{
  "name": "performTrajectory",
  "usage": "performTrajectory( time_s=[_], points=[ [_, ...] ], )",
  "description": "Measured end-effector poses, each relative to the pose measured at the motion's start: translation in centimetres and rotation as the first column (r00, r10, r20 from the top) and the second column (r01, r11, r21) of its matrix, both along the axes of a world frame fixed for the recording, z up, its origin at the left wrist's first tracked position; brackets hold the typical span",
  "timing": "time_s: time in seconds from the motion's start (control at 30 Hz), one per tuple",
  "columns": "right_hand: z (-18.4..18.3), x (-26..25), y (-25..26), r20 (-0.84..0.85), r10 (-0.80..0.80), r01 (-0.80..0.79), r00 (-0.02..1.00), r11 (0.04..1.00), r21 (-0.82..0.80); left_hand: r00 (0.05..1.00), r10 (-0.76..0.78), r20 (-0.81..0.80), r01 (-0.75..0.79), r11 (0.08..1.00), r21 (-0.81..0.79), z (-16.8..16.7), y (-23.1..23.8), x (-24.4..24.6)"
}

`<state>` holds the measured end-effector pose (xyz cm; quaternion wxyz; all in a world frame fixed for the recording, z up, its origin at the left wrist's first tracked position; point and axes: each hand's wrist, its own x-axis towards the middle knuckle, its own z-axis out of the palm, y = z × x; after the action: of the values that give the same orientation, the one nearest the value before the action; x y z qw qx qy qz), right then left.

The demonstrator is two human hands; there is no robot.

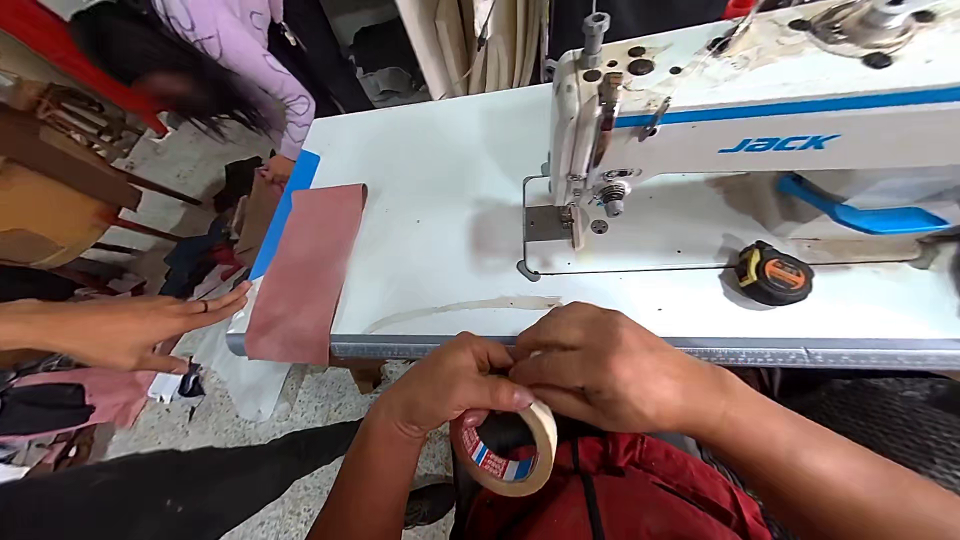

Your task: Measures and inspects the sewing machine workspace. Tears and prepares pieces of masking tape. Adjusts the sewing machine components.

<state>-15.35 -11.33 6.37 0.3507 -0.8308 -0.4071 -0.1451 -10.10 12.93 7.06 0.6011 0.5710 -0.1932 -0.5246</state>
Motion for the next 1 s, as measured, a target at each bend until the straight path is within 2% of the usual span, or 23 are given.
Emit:
performTrajectory(
  time_s=[0.1, 0.17, 0.2, 0.27, 0.3, 0.33, 0.4, 0.47, 0.6, 0.7, 0.8, 0.9, 0.97, 1.0],
  points=[
    [-0.7, -1.3, -0.2, 0.018, 0.004, -0.004, 1.0, 1.0, -0.028, 1.0, 0.025, 0.004, -0.024, 0.998, -0.054, -1.7, -0.3, -1.1],
    [-1.4, -2.6, -0.5, -0.076, 0.015, -0.017, 0.997, 0.999, -0.027, 0.958, 0.193, 0.211, -0.188, 0.981, -0.042, -2.9, -0.4, -3.5],
    [-1.9, -3.4, -0.7, -0.13, 0.004, -0.008, 0.992, 1.0, -0.027, 0.88, 0.286, 0.379, -0.304, 0.953, -0.013, -3.5, -0.6, -5.2],
    [-2.9, -5.1, -0.9, -0.202, -0.101, 0.095, 0.974, 0.995, -0.039, 0.61, 0.366, 0.702, -0.504, 0.864, -0.013, -5.3, -1.2, -8.6],
    [-3.4, -5.8, -0.8, -0.22, -0.18, 0.172, 0.959, 0.984, -0.052, 0.497, 0.362, 0.789, -0.548, 0.836, -0.038, -6.0, -1.5, -10.0],
    [-3.8, -6.4, -0.7, -0.236, -0.251, 0.243, 0.939, 0.968, -0.064, 0.441, 0.352, 0.826, -0.554, 0.831, -0.059, -6.4, -1.9, -11.1],
    [-4.2, -7.2, -0.5, -0.255, -0.353, 0.347, 0.9, 0.935, -0.072, 0.458, 0.351, 0.817, -0.515, 0.854, -0.078, -6.5, -3.2, -12.5],
    [-4.2, -7.5, -0.6, -0.265, -0.412, 0.408, 0.872, 0.91, -0.075, 0.538, 0.365, 0.76, -0.506, 0.861, -0.055, -5.8, -4.6, -12.9],
    [-3.6, -8.0, -1.8, -0.342, -0.371, 0.379, 0.864, 0.924, -0.044, 0.714, 0.421, 0.56, -0.497, 0.867, -0.018, -4.6, -5.6, -12.1],
    [-3.5, -8.9, -2.3, -0.35, -0.314, 0.318, 0.883, 0.947, -0.047, 0.742, 0.393, 0.543, -0.458, 0.889, -0.017, -4.2, -5.8, -12.0],
    [-3.6, -9.7, -2.6, -0.315, -0.302, 0.298, 0.9, 0.952, -0.062, 0.668, 0.312, 0.676, -0.457, 0.889, 0.041, -3.7, -6.2, -12.4],
    [-3.5, -9.9, -2.9, -0.304, -0.286, 0.278, 0.909, 0.958, -0.072, 0.544, 0.25, 0.801, -0.463, 0.885, 0.038, -3.6, -6.1, -12.4],
    [-3.5, -9.8, -3.1, -0.349, -0.267, 0.285, 0.899, 0.959, 0.0, 0.406, 0.23, 0.884, -0.49, 0.872, -0.001, -3.6, -6.2, -12.6],
    [-3.7, -9.7, -2.9, -0.394, -0.264, 0.317, 0.88, 0.945, 0.074, 0.3, 0.217, 0.929, -0.498, 0.866, -0.041, -3.5, -6.3, -12.8]
  ],
)
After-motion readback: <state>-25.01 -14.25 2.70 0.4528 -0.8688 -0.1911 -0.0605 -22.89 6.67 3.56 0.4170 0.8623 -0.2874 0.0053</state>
